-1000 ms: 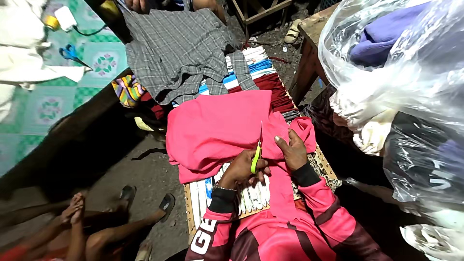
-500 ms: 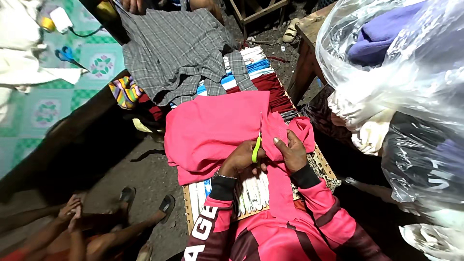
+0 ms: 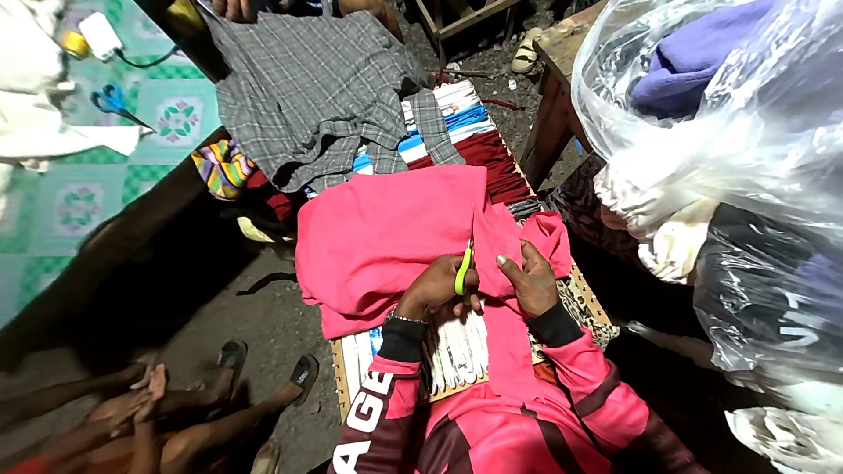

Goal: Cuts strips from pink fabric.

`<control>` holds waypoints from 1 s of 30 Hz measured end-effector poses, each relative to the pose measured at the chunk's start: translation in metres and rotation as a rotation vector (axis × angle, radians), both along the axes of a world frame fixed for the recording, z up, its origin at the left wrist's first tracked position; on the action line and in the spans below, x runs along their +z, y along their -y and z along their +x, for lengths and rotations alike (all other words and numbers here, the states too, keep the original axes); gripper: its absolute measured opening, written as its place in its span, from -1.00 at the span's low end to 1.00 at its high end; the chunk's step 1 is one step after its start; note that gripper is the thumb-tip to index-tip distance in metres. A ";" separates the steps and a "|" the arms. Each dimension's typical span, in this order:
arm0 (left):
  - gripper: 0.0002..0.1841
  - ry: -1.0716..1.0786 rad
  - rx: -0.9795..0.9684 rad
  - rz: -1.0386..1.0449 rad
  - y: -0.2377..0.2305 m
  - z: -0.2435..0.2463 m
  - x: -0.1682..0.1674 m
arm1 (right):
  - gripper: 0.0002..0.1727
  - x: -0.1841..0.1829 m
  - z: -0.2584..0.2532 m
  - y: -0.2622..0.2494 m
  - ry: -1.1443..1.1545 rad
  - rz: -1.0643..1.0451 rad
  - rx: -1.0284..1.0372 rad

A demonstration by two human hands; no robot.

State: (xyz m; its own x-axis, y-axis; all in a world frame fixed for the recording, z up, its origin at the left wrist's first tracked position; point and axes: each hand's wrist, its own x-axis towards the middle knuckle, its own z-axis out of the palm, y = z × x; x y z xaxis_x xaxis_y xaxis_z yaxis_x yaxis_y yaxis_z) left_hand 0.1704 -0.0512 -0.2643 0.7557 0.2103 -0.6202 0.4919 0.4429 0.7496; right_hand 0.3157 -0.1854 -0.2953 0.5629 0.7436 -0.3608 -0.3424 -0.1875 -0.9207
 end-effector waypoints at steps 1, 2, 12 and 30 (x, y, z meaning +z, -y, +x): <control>-0.88 -0.005 -0.003 -0.005 -0.002 0.003 0.001 | -0.59 0.000 0.000 0.001 0.001 -0.002 0.000; -0.88 -0.006 -0.003 -0.008 -0.004 0.005 0.002 | -0.60 0.001 0.000 0.001 -0.001 -0.001 -0.001; -0.86 0.041 -0.009 0.075 -0.011 0.007 -0.004 | -0.59 0.001 0.001 0.002 -0.019 0.012 -0.004; -0.89 0.030 0.006 0.077 -0.013 0.016 0.000 | -0.58 -0.003 0.002 0.008 -0.017 -0.023 0.005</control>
